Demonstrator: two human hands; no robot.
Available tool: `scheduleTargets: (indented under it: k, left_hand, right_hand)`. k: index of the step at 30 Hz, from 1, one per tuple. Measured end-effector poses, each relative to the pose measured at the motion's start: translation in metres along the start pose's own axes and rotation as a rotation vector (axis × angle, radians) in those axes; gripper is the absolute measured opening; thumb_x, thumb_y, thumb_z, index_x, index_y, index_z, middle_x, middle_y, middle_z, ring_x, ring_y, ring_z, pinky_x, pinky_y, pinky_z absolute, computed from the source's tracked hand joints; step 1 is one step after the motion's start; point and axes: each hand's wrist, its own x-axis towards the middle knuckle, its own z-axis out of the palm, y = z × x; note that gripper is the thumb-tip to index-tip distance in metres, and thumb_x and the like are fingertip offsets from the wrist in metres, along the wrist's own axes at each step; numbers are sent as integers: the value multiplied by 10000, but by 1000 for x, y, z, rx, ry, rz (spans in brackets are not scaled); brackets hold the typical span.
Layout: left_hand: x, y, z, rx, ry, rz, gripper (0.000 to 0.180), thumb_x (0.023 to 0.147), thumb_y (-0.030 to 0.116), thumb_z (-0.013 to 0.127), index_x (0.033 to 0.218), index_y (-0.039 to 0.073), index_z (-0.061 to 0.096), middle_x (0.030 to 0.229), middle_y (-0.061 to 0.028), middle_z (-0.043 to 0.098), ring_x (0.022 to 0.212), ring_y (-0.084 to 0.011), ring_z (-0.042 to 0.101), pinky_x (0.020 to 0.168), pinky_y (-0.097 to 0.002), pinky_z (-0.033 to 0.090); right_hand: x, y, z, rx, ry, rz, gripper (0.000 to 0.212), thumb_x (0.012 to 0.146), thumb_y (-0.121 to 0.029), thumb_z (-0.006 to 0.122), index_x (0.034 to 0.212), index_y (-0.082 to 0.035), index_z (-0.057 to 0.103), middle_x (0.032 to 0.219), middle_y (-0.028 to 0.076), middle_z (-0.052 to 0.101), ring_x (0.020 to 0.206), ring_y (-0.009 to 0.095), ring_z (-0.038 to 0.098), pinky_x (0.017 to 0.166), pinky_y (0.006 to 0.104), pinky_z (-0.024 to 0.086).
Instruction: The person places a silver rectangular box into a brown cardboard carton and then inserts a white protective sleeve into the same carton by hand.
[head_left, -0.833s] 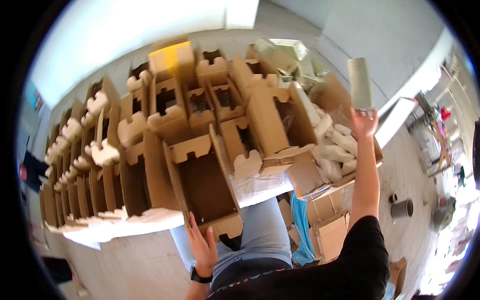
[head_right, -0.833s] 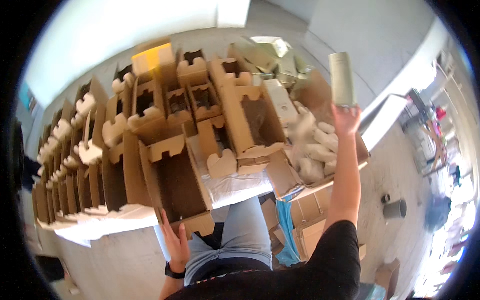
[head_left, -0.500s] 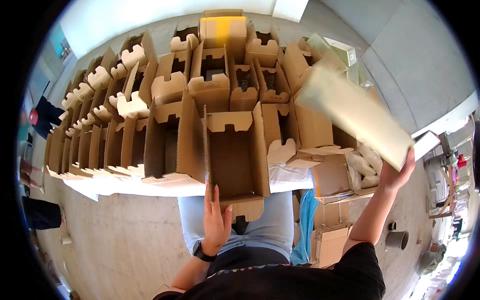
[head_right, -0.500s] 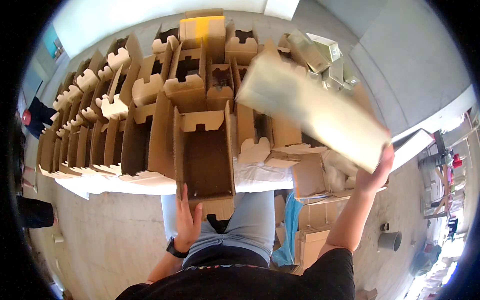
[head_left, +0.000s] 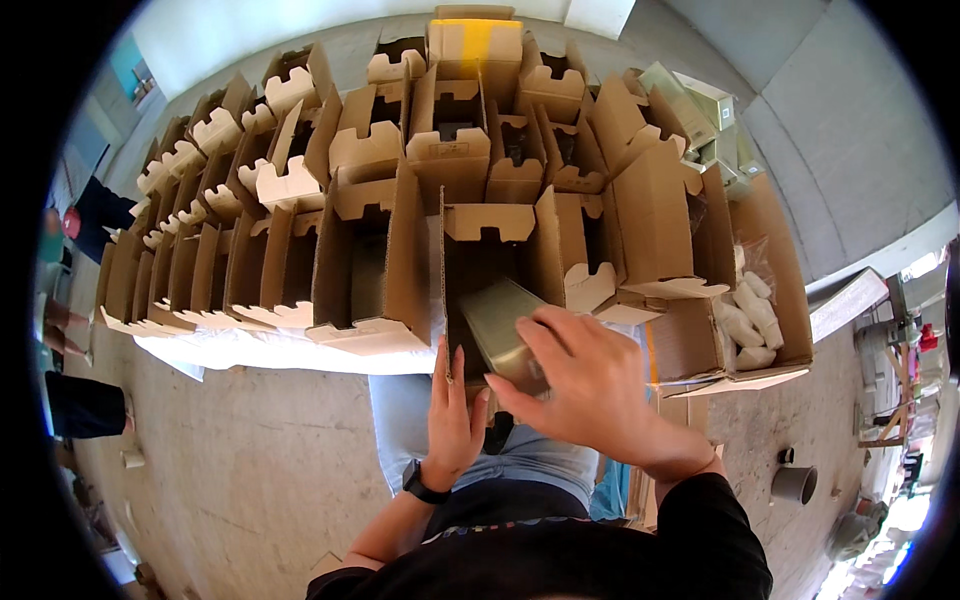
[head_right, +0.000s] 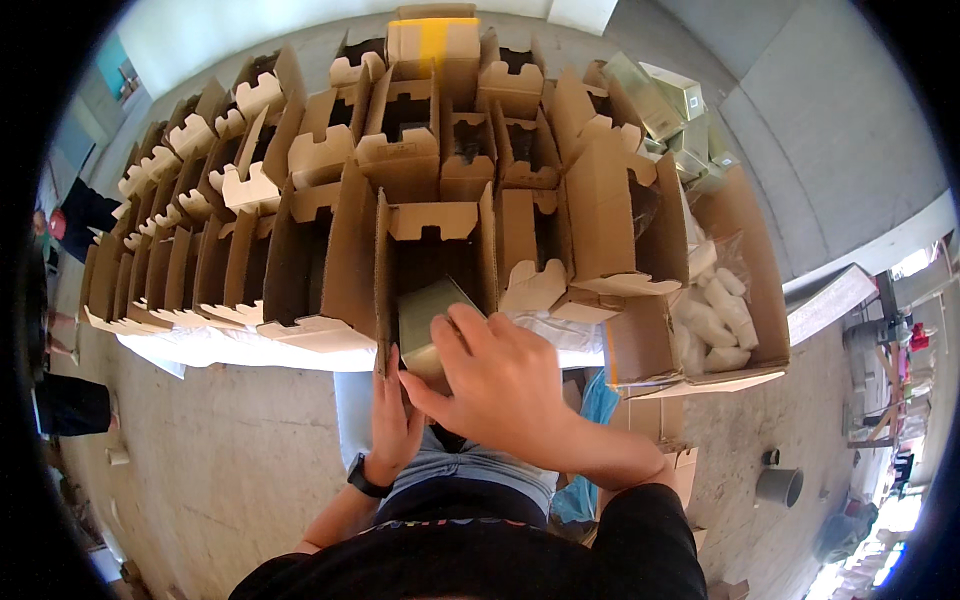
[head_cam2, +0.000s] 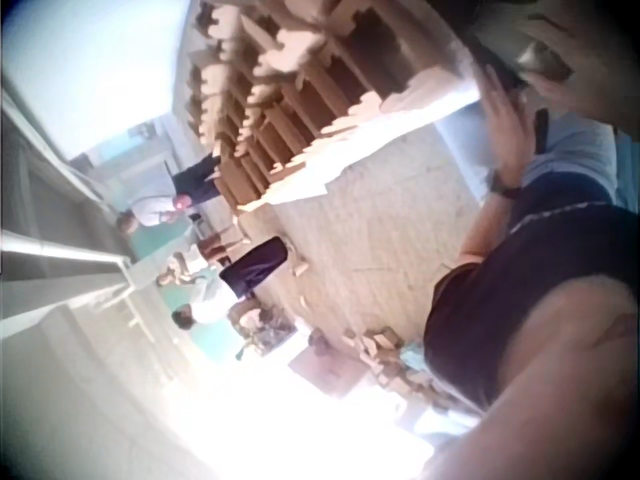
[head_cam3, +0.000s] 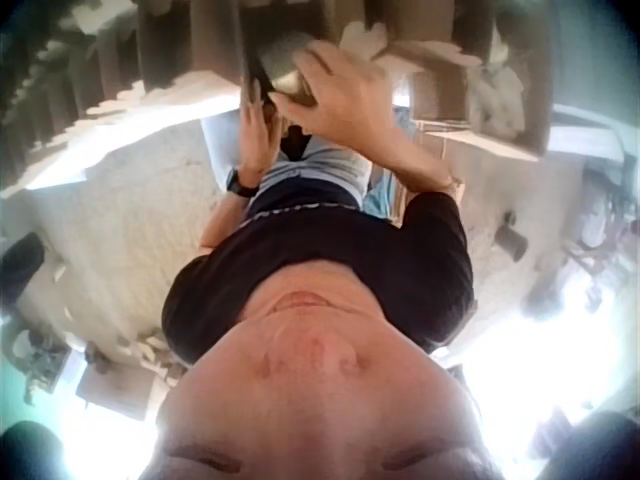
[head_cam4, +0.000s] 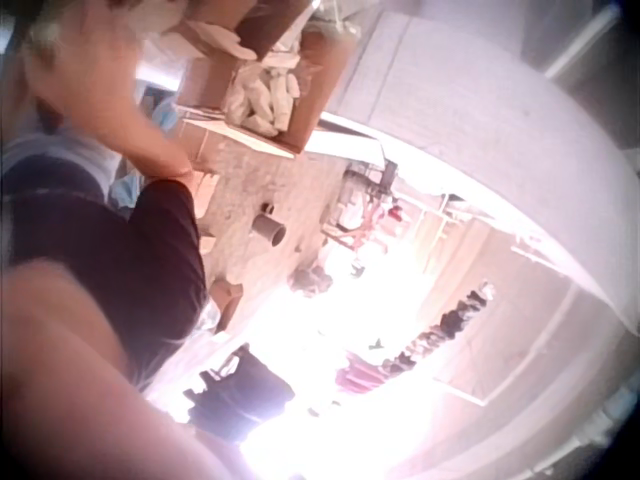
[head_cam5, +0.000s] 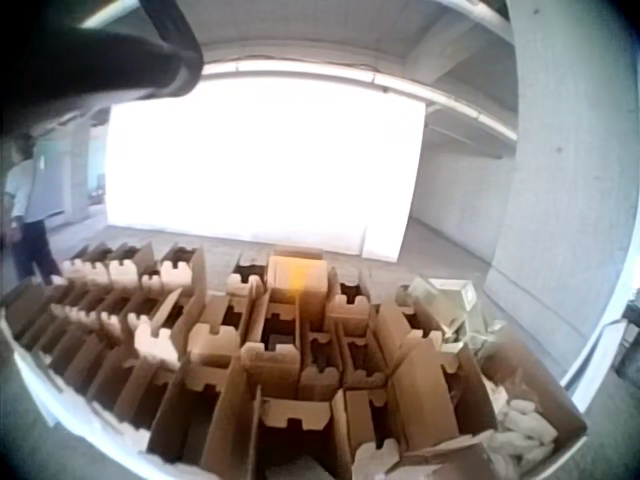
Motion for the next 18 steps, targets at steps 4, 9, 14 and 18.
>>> scheduleTargets:
  k: [4, 9, 14, 18]
  left_hand:
    - [-2, -3, 0, 5, 17, 4, 574, 900, 84, 526, 1398, -62, 280, 1479, -281, 193, 1315, -452, 311, 1048, -438, 333]
    - [-1, -2, 2, 32, 30, 30, 578, 899, 82, 528, 1398, -65, 275, 1476, -286, 195, 1322, -457, 295, 1057, -439, 318]
    - [-1, -3, 2, 40, 20, 42, 611, 922, 109, 517, 1414, -80, 208, 1399, -314, 286, 1281, -473, 308, 1058, -448, 284]
    - [-1, -4, 3, 31, 11, 25, 614, 922, 107, 515, 1414, -84, 203, 1403, -313, 283, 1285, -470, 305, 1061, -449, 279]
  right_hand:
    - [-1, 0, 44, -129, 24, 83, 410, 688, -362, 735, 883, -17, 627, 989, 110, 618, 555, 219, 590, 471, 301, 465]
    - [1, 3, 65, -231, 77, 153, 391, 724, -377, 711, 838, -14, 626, 1068, 151, 622, 520, 213, 590, 431, 304, 456]
    - [9, 6, 76, -246, 77, 188, 404, 733, -393, 702, 844, -11, 631, 1115, 180, 614, 494, 223, 583, 421, 306, 456]
    - [7, 7, 89, -251, 91, 193, 401, 738, -391, 700, 835, -9, 624, 1137, 186, 602, 497, 224, 585, 423, 305, 458]
